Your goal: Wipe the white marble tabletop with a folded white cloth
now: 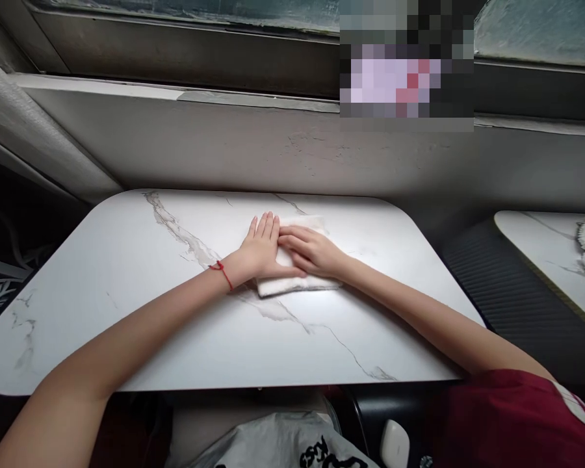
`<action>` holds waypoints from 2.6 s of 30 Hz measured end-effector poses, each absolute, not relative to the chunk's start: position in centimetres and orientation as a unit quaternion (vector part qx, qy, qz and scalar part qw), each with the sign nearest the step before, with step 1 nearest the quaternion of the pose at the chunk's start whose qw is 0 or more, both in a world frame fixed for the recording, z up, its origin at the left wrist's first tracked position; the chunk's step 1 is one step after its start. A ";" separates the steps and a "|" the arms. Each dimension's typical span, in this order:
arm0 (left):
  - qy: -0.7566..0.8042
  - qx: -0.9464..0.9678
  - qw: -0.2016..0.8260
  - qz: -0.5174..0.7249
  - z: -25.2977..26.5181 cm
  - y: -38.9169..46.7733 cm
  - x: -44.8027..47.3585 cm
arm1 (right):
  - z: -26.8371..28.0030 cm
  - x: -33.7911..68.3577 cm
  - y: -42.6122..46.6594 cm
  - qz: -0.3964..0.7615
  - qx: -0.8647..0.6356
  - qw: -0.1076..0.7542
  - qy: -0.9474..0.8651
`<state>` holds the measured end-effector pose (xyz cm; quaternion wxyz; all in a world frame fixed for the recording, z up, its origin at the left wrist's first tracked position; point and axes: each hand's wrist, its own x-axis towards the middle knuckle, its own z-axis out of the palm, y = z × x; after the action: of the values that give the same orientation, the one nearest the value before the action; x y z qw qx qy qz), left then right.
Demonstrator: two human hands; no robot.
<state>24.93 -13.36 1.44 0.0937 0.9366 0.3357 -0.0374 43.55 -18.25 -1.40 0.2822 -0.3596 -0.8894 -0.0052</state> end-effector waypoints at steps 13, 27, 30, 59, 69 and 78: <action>0.299 0.942 0.063 0.136 -0.6 -4.8 31.3 | -2.0 50.4 -10.1 -0.013 -0.468 0.250 -0.848; 0.276 0.946 0.060 0.157 -0.1 -4.6 31.0 | -2.3 50.3 -9.9 -0.010 -0.477 0.287 -0.830; 0.276 0.948 0.040 0.153 0.0 -4.8 30.9 | -2.2 50.1 -10.0 -0.009 -0.481 0.297 -0.825; 0.126 0.987 0.074 0.061 -0.6 -24.5 28.0 | -0.8 43.8 -36.0 -0.041 -0.571 0.258 -0.778; 0.091 0.988 0.073 0.098 -1.2 -26.8 27.8 | -1.0 42.9 -39.3 -0.063 -0.588 0.253 -0.766; 0.081 0.980 0.060 0.171 -1.9 -22.0 33.5 | -1.2 48.2 -35.0 -0.036 -0.601 0.262 -0.754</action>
<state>33.49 -21.97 -1.85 0.0600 0.9801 0.0811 0.1707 48.20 -35.01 -1.22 0.2621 -0.6012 -0.7541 -0.0359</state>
